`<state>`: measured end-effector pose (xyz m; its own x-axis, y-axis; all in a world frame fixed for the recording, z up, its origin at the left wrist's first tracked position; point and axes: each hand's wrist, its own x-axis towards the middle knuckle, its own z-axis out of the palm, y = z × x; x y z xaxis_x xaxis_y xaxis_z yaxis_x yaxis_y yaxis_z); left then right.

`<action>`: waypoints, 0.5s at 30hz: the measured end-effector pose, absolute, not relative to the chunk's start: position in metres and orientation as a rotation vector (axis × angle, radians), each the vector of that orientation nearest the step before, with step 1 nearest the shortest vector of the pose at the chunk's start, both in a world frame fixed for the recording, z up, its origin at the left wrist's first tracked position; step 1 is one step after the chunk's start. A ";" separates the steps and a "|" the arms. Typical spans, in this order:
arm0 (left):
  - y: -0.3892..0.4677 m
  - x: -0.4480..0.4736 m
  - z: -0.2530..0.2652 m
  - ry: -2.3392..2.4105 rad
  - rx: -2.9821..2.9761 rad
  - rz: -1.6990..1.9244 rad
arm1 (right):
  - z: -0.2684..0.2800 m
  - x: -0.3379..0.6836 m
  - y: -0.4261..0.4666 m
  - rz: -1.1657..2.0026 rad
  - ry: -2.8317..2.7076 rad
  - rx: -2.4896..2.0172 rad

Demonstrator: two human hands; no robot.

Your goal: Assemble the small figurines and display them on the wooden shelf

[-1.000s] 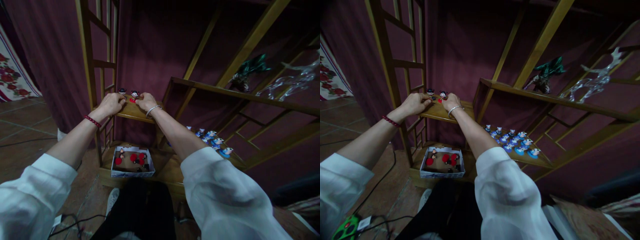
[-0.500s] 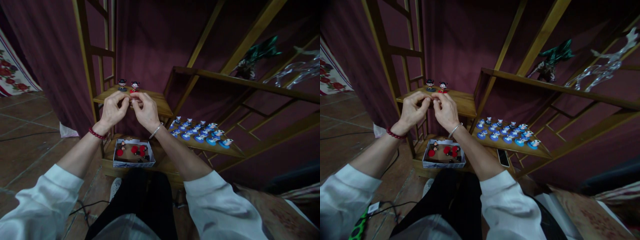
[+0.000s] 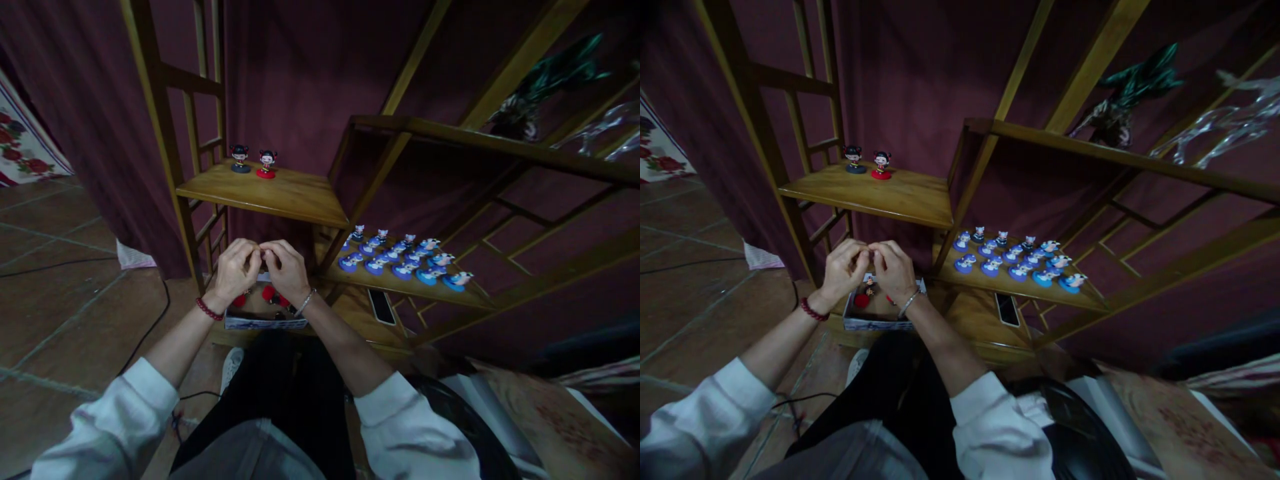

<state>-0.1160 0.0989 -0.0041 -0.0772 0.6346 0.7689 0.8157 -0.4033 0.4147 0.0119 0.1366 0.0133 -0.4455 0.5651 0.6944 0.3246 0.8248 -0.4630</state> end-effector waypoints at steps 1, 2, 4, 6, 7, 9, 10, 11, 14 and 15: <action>0.100 -0.114 -0.012 -1.670 -2.026 -1.457 | 0.003 0.013 0.140 0.343 -2.081 -0.688; 0.102 -0.112 -0.021 -1.757 -2.051 -1.420 | -0.007 0.014 0.143 0.363 -2.096 -0.730; 0.105 -0.108 -0.037 -1.915 -2.095 -1.337 | -0.027 0.016 0.149 0.391 -2.120 -0.825; 0.110 -0.105 -0.054 -2.036 -2.123 -1.259 | -0.046 0.019 0.154 0.419 -2.163 -0.903; 0.113 -0.103 -0.063 -2.087 -2.145 -1.210 | -0.055 0.020 0.156 0.435 -2.191 -0.938; 0.119 -0.099 -0.079 -2.188 -2.183 -1.132 | -0.073 0.023 0.160 0.456 -2.213 -1.019; 0.121 -0.097 -0.087 -2.238 -2.207 -1.083 | -0.081 0.025 0.161 0.465 -2.229 -1.059; 0.124 -0.095 -0.095 -2.286 -2.216 -1.032 | -0.089 0.026 0.163 0.478 -2.251 -1.102; 0.131 -0.090 -0.119 -2.431 -2.271 -0.836 | -0.111 0.028 0.168 0.531 -2.323 -1.238; 0.134 -0.088 -0.126 -2.472 -2.294 -0.778 | -0.117 0.028 0.169 0.553 -2.346 -1.279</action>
<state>-0.0884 0.1337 -0.1265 -0.0927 0.9935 0.0664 0.8524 0.0448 0.5210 0.0281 0.1692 -0.1174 -0.4951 0.8534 0.1632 0.6905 0.5004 -0.5223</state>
